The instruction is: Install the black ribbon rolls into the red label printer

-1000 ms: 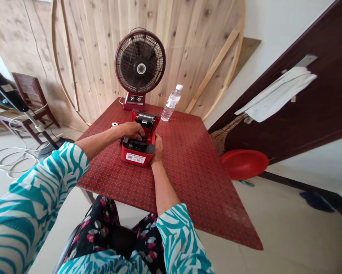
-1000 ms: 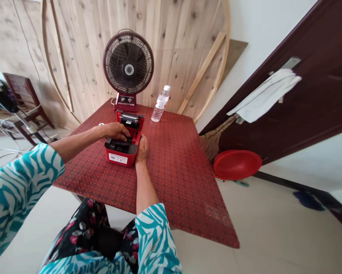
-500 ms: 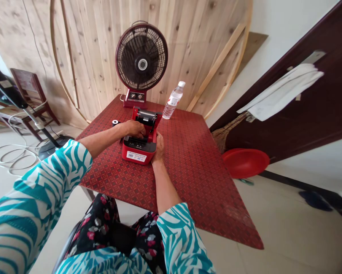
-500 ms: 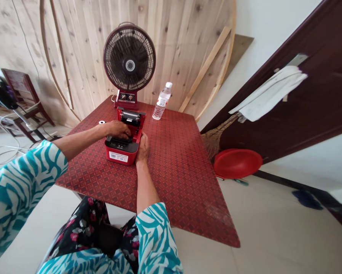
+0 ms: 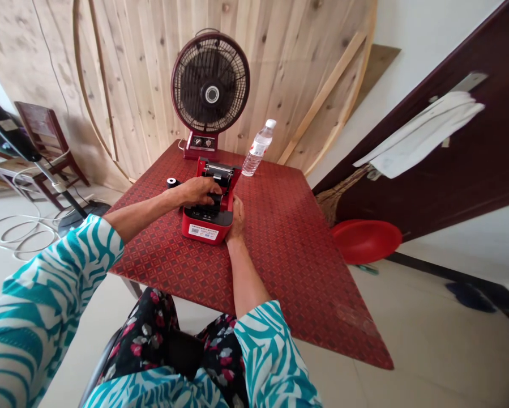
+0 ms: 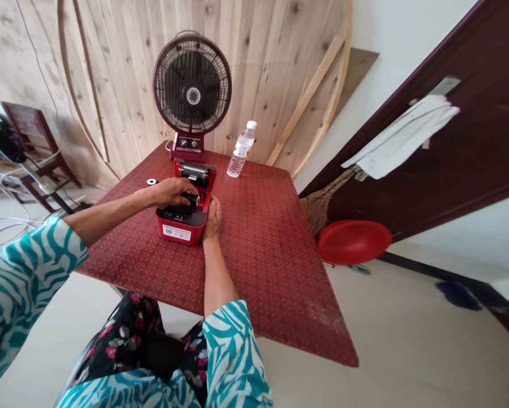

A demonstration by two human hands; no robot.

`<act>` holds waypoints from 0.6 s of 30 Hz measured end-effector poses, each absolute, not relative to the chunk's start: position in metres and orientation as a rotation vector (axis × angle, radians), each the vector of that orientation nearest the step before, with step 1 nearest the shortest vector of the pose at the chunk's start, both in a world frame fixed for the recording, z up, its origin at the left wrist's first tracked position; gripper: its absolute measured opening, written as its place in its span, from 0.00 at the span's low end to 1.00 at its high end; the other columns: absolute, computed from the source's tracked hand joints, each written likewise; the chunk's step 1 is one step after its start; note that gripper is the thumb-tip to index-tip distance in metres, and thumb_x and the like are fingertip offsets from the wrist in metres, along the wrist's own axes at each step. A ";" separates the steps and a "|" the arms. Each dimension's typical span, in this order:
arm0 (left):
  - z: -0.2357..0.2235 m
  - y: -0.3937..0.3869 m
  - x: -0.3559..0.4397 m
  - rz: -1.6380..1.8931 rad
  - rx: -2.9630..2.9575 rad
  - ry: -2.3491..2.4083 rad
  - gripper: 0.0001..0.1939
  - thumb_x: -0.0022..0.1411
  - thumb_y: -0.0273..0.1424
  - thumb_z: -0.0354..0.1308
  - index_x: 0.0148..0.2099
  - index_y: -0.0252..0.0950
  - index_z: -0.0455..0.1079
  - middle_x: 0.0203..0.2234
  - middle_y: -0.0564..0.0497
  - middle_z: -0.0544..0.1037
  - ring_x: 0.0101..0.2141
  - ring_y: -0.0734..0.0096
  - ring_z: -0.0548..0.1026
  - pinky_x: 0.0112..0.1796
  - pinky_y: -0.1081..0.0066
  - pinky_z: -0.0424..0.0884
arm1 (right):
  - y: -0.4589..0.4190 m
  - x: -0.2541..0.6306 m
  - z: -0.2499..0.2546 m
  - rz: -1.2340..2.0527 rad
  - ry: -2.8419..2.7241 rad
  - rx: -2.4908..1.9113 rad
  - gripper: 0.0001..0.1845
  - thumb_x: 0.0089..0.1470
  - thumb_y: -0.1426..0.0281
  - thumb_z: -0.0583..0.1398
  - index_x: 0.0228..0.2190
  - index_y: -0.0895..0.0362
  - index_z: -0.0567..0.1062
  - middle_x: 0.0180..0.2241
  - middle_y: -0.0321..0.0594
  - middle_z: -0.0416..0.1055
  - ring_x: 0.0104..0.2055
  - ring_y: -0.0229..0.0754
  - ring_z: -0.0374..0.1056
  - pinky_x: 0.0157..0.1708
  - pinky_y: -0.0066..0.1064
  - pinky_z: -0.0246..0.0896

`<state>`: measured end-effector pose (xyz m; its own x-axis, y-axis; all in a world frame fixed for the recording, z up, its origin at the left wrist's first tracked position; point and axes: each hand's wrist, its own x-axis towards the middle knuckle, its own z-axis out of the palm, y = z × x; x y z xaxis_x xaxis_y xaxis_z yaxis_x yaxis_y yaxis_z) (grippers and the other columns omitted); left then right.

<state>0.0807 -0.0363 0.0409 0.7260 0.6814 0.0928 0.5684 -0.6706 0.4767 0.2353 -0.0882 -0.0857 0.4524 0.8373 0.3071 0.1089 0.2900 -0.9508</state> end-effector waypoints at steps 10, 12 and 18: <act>0.041 -0.058 0.031 1.208 1.946 0.873 0.18 0.54 0.31 0.67 0.48 0.36 0.74 0.42 0.46 0.78 0.43 0.64 0.75 0.47 0.65 0.71 | -0.091 0.234 -0.084 0.687 -0.956 -1.164 0.23 0.63 0.58 0.49 0.49 0.56 0.74 0.53 0.47 0.74 0.56 0.43 0.68 0.60 0.41 0.59; 0.028 -0.060 0.014 1.336 1.663 0.820 0.20 0.53 0.34 0.68 0.48 0.35 0.72 0.40 0.46 0.79 0.41 0.66 0.76 0.44 0.67 0.72 | -0.092 0.235 -0.084 0.683 -0.959 -1.157 0.23 0.63 0.57 0.49 0.48 0.55 0.75 0.53 0.45 0.74 0.56 0.42 0.67 0.61 0.41 0.58; -0.028 -0.072 -0.021 1.352 1.346 1.001 0.23 0.44 0.34 0.71 0.42 0.35 0.67 0.35 0.50 0.79 0.37 0.68 0.77 0.40 0.69 0.72 | -0.093 0.234 -0.081 0.708 -0.892 -1.143 0.23 0.61 0.53 0.51 0.45 0.55 0.75 0.49 0.42 0.76 0.52 0.42 0.68 0.57 0.39 0.60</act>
<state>-0.0205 -0.0715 -0.0279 0.0545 0.9739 0.2203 -0.0732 -0.2161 0.9736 0.2339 -0.0927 -0.0809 0.4805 0.8468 0.2279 -0.0306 0.2759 -0.9607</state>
